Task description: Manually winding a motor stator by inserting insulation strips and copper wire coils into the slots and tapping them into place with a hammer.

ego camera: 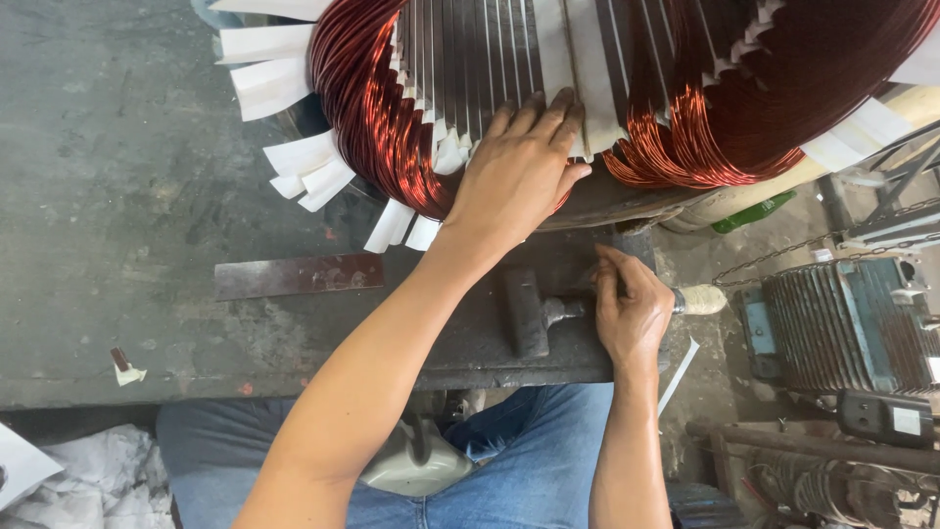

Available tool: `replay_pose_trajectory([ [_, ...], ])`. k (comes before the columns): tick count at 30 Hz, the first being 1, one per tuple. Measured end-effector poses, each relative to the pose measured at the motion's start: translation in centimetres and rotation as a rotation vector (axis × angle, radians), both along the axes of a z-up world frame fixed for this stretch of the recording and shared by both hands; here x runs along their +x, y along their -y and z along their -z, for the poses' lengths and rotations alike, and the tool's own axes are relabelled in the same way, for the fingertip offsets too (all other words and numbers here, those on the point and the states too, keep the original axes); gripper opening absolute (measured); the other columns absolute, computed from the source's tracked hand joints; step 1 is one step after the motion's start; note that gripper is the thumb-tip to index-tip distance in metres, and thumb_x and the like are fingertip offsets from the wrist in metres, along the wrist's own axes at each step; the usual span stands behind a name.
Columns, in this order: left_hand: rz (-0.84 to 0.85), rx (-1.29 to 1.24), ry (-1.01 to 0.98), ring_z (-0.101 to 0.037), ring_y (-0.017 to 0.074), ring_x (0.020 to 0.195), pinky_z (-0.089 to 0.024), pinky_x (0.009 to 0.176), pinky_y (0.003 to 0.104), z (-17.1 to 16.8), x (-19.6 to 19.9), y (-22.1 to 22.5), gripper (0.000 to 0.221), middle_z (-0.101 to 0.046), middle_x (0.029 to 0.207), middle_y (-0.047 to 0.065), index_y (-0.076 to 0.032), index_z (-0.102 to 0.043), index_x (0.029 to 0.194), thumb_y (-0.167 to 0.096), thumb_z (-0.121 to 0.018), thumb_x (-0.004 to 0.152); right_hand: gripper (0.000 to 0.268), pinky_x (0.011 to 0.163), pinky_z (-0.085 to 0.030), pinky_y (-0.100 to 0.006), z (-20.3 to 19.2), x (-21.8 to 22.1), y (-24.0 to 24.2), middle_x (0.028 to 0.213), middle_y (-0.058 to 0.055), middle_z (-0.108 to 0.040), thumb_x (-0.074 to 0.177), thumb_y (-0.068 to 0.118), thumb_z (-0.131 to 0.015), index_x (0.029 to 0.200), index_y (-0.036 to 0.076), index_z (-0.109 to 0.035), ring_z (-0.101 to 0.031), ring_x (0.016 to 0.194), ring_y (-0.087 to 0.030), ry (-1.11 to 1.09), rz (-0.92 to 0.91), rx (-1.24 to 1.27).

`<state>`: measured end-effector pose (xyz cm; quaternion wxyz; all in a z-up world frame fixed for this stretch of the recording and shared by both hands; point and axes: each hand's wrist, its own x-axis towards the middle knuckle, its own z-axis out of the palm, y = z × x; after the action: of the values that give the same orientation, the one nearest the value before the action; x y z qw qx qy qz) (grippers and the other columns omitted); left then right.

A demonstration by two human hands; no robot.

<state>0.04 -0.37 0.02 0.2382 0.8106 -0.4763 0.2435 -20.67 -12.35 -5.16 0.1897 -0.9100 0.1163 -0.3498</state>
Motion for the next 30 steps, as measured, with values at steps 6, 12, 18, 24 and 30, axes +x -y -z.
replay_pose_trajectory([
  [6,0.007,-0.011,-0.001,-0.062,0.0363,0.139,-0.047,0.118,0.053,-0.07,-0.03,-0.10,0.060,-0.064,0.153,0.016,-0.004,-0.063,0.147,-0.048,-0.069,0.107,0.026,0.077,-0.058,-0.034,-0.13,0.03,-0.09,0.087,-0.006,-0.076,0.104,-0.007,-0.059,0.119,-0.001,-0.079,-0.074,0.082,-0.021,0.007,-0.014,-0.016],
  [12,0.008,0.003,-0.013,-0.060,0.0363,0.142,-0.046,0.120,0.054,-0.06,0.03,0.00,0.062,-0.063,0.154,0.015,-0.004,-0.060,0.150,-0.048,-0.068,0.107,0.025,0.075,-0.057,-0.033,-0.47,0.07,-0.43,0.086,-0.007,-0.075,0.105,-0.006,-0.059,0.119,-0.001,-0.079,-0.073,0.080,-0.020,0.001,-0.007,-0.006],
  [18,0.003,-0.012,0.003,-0.062,0.0349,0.139,-0.048,0.118,0.053,-0.16,-0.10,-0.19,0.059,-0.063,0.154,0.015,-0.005,-0.063,0.147,-0.047,-0.069,0.107,0.023,0.074,-0.057,-0.033,-0.42,-0.05,-0.40,0.086,-0.008,-0.074,0.107,-0.006,-0.060,0.120,-0.002,-0.078,-0.072,0.079,-0.021,0.007,-0.017,0.013],
  [24,0.008,-0.016,-0.008,-0.061,0.0355,0.140,-0.047,0.118,0.053,0.01,0.01,-0.10,0.059,-0.063,0.155,0.014,-0.005,-0.062,0.150,-0.047,-0.067,0.108,0.025,0.074,-0.057,-0.033,-0.41,-0.05,-0.36,0.087,-0.009,-0.075,0.105,-0.006,-0.059,0.120,-0.003,-0.078,-0.073,0.080,-0.021,0.000,-0.019,0.025],
  [30,0.000,0.006,0.014,-0.061,0.0358,0.140,-0.047,0.117,0.053,-0.05,-0.01,-0.10,0.060,-0.065,0.153,0.015,-0.005,-0.061,0.149,-0.048,-0.066,0.108,0.024,0.073,-0.056,-0.033,-0.52,0.01,-0.50,0.086,-0.008,-0.075,0.106,-0.005,-0.059,0.119,-0.001,-0.079,-0.072,0.079,-0.020,-0.002,-0.008,0.033],
])
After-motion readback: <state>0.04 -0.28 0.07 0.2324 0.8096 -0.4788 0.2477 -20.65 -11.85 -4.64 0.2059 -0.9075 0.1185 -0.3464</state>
